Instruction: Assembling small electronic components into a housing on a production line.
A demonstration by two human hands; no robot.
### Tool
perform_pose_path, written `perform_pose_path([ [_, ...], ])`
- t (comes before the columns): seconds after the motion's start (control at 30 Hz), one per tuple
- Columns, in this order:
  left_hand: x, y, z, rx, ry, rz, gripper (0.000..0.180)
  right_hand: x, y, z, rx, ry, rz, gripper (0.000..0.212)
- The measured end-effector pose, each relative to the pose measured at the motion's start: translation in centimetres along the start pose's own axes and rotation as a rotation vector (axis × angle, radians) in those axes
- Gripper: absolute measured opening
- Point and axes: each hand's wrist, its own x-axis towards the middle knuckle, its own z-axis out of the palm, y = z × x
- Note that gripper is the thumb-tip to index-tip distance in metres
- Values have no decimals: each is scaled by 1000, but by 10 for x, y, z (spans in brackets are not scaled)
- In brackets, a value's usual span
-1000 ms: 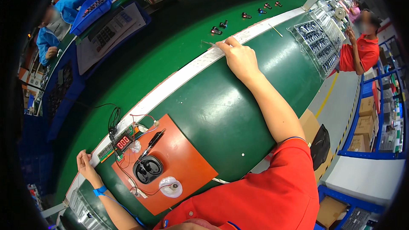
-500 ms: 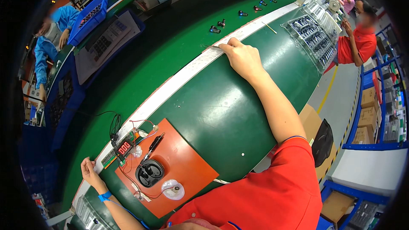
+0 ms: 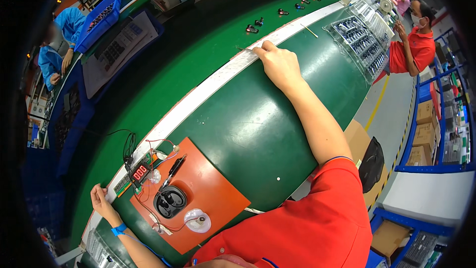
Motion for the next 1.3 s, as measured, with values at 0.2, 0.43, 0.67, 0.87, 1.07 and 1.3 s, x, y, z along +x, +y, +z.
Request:
perform_pose_path([
  [0.2,1,-4,-2,-1,1,7,18,1,3,-2,5,70,27,33],
  [0.43,2,-6,-4,-14,-4,-1,18,2,10,-2,2,75,71,24],
  [0.67,2,-4,-2,12,-2,7,18,1,13,2,-49,41,130,20],
  [0.87,1,-2,-2,3,-5,9,18,2,21,8,-66,28,172,24],
  [1.07,2,-5,-3,14,-9,18,18,1,29,9,-57,38,193,23],
  [1.3,4,-9,-6,8,-24,11,18,-1,31,4,-55,70,187,26],
])
